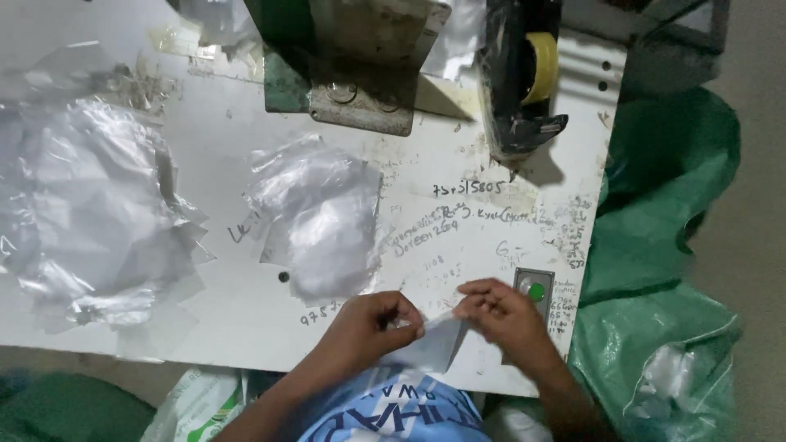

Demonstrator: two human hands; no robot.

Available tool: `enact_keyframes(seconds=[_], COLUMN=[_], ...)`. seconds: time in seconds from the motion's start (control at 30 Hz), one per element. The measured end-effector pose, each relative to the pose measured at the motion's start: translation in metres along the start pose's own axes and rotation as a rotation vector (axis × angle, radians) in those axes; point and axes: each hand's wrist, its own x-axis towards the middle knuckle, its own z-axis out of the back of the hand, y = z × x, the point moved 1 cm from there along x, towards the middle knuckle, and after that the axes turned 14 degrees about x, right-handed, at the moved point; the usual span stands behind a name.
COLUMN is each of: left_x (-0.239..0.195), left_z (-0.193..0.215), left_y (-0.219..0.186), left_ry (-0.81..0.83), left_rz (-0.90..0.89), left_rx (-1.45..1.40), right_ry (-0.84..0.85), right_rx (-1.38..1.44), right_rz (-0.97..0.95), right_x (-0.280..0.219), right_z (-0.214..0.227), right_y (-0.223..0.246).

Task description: Folding small plastic bags into a compact shape and placing them into a collection bag.

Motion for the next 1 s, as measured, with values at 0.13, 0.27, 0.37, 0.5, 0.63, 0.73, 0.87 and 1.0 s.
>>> enact_keyframes(seconds=[0.13, 0.27, 0.37, 0.5, 0.63, 0.73, 0.87, 1.0], left_x=[-0.014, -0.010, 0.002, 0.010, 0.006, 0.016, 0.012, 0.023], left_z=[0.012, 0.012, 0.002, -0.004, -0.005, -0.015, -0.018, -0.029], left_y=[-0.017, -0.025, -0.021, -0.013, -0.019, -0.013, -0.019, -0.009], left_ry=[-0.467, -0.737, -0.885, -0.846, -0.840, -0.821, -0.795, -0.758], left_rz=[-0.373, -0.766, -0.864, -0.892, -0.917, -0.932, -0.956, -0.989], left_rx=[-0.186, 0.116, 0.425, 0.453, 0.436, 0.492, 0.523, 0.567], right_ry=[-0.337, -0.446, -0.310, -0.308, -0.282, -0.563, -0.515, -0.292], right_rx=[0.206, 0.354, 0.092, 0.166, 0.144, -0.451, -0.439, -0.059], right_rz=[0.414, 0.795, 0.292, 0.616, 0.414, 0.950, 0.639, 0.382], right_x=[0.032, 0.130, 0.135, 0.106, 0.066, 0.142, 0.091, 0.017], right_z=[0.030, 0.071, 0.066, 0.061, 0.036, 0.078, 0.064, 0.036], right_y=[0.076, 0.106, 0.141, 0.137, 0.124, 0.046, 0.071, 0.084])
